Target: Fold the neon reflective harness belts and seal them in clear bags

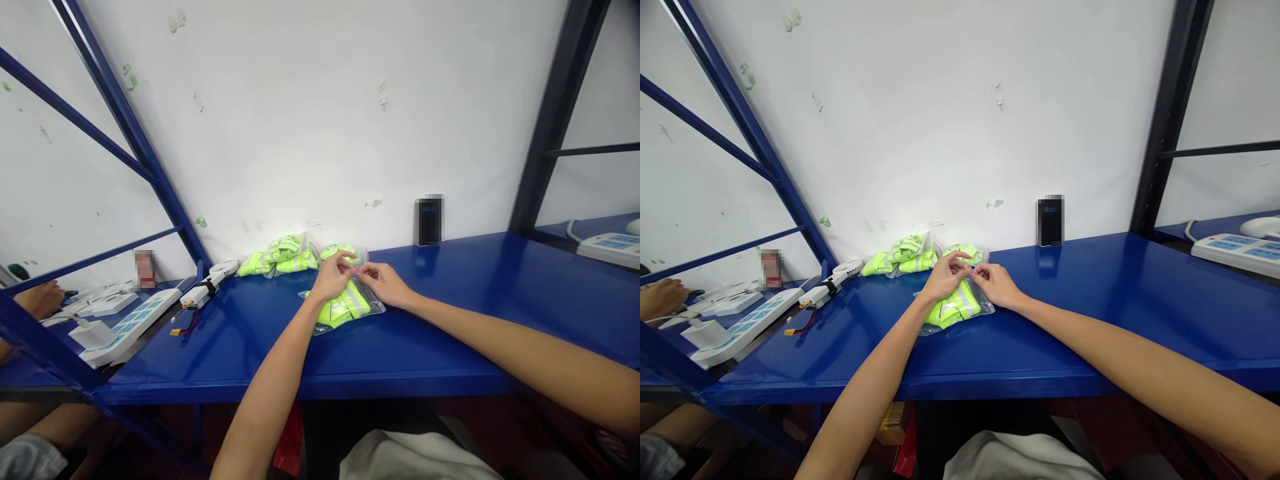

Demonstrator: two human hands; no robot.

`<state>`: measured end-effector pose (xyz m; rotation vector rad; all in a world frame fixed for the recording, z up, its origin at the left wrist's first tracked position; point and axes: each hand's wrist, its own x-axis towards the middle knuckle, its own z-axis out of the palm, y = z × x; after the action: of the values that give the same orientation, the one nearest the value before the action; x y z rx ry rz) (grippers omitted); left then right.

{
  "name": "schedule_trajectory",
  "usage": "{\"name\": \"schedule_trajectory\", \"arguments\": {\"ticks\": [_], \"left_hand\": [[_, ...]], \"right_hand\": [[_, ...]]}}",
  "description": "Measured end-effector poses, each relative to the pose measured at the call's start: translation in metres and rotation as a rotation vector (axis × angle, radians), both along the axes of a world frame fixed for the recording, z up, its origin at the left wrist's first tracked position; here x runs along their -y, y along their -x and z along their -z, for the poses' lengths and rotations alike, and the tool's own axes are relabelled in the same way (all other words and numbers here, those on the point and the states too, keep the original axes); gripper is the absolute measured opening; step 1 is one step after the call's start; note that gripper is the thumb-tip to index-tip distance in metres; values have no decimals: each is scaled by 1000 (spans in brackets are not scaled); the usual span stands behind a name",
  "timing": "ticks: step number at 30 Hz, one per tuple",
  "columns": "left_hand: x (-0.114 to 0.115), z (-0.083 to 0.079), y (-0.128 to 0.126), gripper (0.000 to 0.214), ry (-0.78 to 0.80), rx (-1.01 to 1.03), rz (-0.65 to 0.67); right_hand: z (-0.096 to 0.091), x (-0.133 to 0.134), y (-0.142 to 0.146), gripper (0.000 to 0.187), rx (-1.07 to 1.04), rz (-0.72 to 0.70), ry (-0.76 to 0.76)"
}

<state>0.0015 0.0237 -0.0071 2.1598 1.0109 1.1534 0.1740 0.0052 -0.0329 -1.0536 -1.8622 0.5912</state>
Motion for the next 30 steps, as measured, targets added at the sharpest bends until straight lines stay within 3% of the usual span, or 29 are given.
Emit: {"name": "schedule_trajectory", "arguments": {"ticks": [8,12,17,24,30], "left_hand": [[6,-4,-1,26,-131,-76,54],[7,-3,-1,29,-221,-172,-32],[8,-3,2,42,-375,-242,-207],[10,-4,2,51,-313,-330,-289],[10,-4,2,51,-280,-351,-310]], "right_hand": [[-8,4,-4,30,15,-70,16],[-9,4,-5,34,1,-87,23],[-10,2,-7,34,37,-95,242],[-4,-2,-1,37,30,-130,126],[1,-1,-3,46,-47,-220,275]]}}
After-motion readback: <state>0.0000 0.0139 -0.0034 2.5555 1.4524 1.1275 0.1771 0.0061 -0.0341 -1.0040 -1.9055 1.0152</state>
